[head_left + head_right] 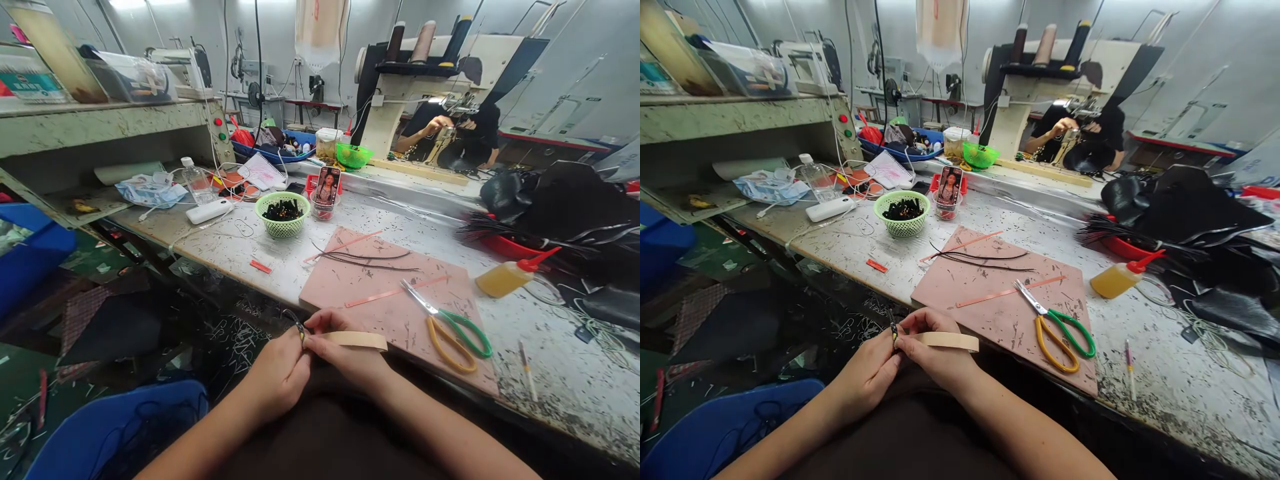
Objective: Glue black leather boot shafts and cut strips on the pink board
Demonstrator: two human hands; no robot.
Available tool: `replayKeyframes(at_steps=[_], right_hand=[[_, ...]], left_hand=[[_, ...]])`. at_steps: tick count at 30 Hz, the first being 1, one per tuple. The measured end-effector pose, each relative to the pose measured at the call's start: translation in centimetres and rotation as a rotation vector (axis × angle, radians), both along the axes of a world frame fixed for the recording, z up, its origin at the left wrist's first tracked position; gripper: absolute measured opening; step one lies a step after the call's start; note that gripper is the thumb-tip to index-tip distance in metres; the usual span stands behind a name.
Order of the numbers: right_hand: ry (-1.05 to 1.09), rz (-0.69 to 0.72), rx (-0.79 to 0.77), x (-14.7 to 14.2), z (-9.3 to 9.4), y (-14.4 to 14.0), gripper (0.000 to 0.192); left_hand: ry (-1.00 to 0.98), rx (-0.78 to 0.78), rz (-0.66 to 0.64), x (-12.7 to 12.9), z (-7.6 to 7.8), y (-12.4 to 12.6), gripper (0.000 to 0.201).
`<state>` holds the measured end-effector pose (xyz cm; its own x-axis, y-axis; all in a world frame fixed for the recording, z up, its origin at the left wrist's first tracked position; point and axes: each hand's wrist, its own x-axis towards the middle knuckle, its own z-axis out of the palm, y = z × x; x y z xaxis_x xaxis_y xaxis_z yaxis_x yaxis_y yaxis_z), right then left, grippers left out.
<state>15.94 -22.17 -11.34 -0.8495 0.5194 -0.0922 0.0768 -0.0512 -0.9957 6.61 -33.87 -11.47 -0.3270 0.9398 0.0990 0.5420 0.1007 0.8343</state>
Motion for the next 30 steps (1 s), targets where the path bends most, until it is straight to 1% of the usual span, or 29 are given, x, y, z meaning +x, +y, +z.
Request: replayKeyframes(at_steps=[2, 3, 5, 7, 11, 14, 16, 17, 19, 22, 25, 27, 30], right_hand=[[-0.038, -0.011, 0.001, 0.1, 0.1, 0.0, 0.013], [-0.046, -0.012, -0.011, 0.1, 0.2, -0.1, 0.013], [-0.053, -0.007, -0.030, 0.2, 0.2, -0.2, 0.014], [-0.041, -0.013, -0.021, 0.2, 0.1, -0.2, 0.015], [0.019, -0.056, 0.083, 0.3, 0.1, -0.3, 0.015], [0.032, -0.058, 0.143, 0.4, 0.3, -0.2, 0.015], [0.032, -0.053, 0.160, 0.5, 0.2, -0.1, 0.016], [0.040, -0.043, 0.165, 0.6, 0.2, -0.1, 0.016], [0.077, -0.011, 0.166, 0.7, 0.1, 0.1, 0.013], [0.135, 0.075, 0.155, 0.8, 0.2, 0.4, 0.010], [0.141, 0.163, 0.153, 0.9, 0.4, 0.7, 0.012], [0.179, 0.169, 0.170, 0.9, 0.4, 0.7, 0.013], [0.242, 0.098, 0.291, 0.8, 0.2, 0.5, 0.013]], left_hand=[[-0.011, -0.007, 0.070, -0.1, -0.1, -0.1, 0.015], [-0.049, -0.010, 0.112, -0.1, -0.1, -0.1, 0.016], [-0.181, -0.013, 0.190, 0.0, -0.1, -0.2, 0.018], [-0.322, -0.012, 0.227, 0.1, 0.2, -0.2, 0.018], [-0.477, 0.045, 0.278, 0.4, 0.5, -0.1, 0.015], [-0.628, 0.118, 0.350, 0.6, 0.2, 0.1, 0.011], [-0.727, 0.161, 0.390, 0.7, 0.0, 0.2, 0.014], [-0.772, 0.174, 0.398, 0.7, -0.1, 0.2, 0.016], [-0.865, 0.189, 0.370, 0.7, -0.1, 0.3, 0.020], [-1.041, 0.205, 0.293, 0.6, 0.4, 0.5, 0.028], [-1.191, 0.181, 0.263, 0.4, 0.9, 0.7, 0.042], [-1.203, 0.151, 0.258, 0.4, 1.0, 0.7, 0.044], [-1.068, 0.141, 0.284, 0.3, 0.8, 0.4, 0.037]])
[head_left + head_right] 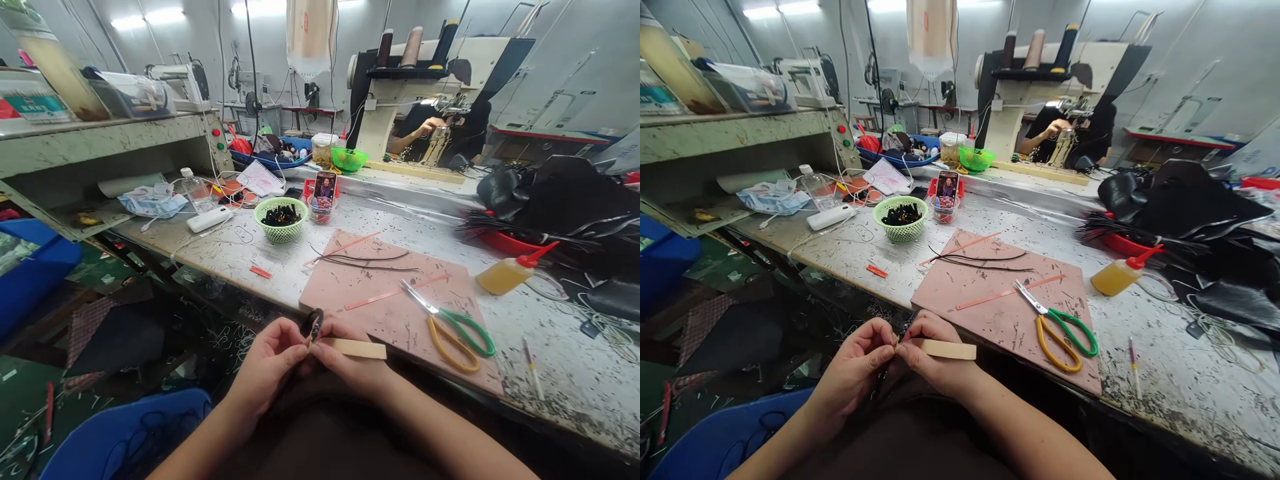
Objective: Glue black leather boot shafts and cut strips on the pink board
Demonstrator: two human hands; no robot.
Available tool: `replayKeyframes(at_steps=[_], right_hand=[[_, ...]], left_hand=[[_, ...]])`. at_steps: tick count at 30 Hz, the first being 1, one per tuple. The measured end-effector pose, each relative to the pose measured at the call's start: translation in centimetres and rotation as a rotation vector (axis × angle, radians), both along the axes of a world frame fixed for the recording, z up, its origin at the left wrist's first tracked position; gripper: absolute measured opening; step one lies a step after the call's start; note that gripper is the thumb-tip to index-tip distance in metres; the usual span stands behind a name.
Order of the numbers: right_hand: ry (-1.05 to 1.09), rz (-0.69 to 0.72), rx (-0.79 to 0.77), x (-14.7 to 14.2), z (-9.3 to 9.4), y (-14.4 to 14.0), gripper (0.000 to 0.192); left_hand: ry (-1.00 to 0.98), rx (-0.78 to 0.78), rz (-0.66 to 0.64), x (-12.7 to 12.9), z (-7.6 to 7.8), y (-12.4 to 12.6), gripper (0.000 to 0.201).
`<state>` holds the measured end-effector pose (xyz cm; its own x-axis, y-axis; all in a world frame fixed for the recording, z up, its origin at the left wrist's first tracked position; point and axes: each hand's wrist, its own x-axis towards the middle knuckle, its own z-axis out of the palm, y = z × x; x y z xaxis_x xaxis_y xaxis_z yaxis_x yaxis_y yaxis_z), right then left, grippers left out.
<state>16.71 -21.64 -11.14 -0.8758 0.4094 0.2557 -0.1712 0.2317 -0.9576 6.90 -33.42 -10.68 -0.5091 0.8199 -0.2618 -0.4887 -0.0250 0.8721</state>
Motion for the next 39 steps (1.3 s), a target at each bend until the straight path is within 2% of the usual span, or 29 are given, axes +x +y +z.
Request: replayKeyframes(at_steps=[3, 5, 12, 15, 19, 21, 25, 29, 32, 37, 39], right_hand=[[0.061, -0.097, 0.135, -0.1, -0.1, -0.2, 0.011], [0.084, -0.111, 0.168, -0.1, 0.0, -0.2, 0.010], [-0.019, -0.074, 0.041, 0.1, 0.5, -0.4, 0.004], [0.017, 0.023, -0.010, 0.3, 0.6, -0.2, 0.008], [-0.004, 0.139, 0.051, 0.6, 0.8, 0.4, 0.011], [0.026, 0.155, 0.112, 0.7, 0.8, 0.7, 0.009], [0.071, 0.088, 0.172, 0.6, 0.6, 0.7, 0.004], [0.021, 0.031, 0.180, 0.5, 0.5, 0.7, 0.009], [-0.021, 0.027, 0.303, 1.0, 0.6, 0.9, 0.009], [-0.133, 0.070, 0.754, 2.7, 0.3, 2.0, 0.011], [-0.258, -0.034, 0.851, 4.2, -0.2, 3.7, 0.015]], left_hand=[[0.207, -0.071, 0.027, 0.0, -0.2, -0.4, 0.027], [0.242, -0.100, 0.020, 0.2, -0.2, -0.5, 0.024], [-0.083, -0.046, -0.040, 0.5, 0.1, -0.1, 0.031], [-0.154, -0.015, -0.105, 0.4, -0.2, -0.1, 0.035], [-0.241, -0.024, -0.252, 0.3, -0.6, -0.2, 0.039], [-0.246, -0.059, -0.277, 0.3, -0.6, -0.2, 0.041], [-0.077, -0.081, -0.159, 0.3, -0.3, -0.2, 0.038], [0.138, -0.086, -0.082, 0.4, -0.3, -0.4, 0.032], [0.183, -0.096, -0.114, 0.5, -0.4, -0.3, 0.030], [0.274, -0.213, -0.314, 0.6, -0.9, 0.3, 0.027], [0.260, -0.248, -0.372, 0.3, -0.9, 0.6, 0.027]])
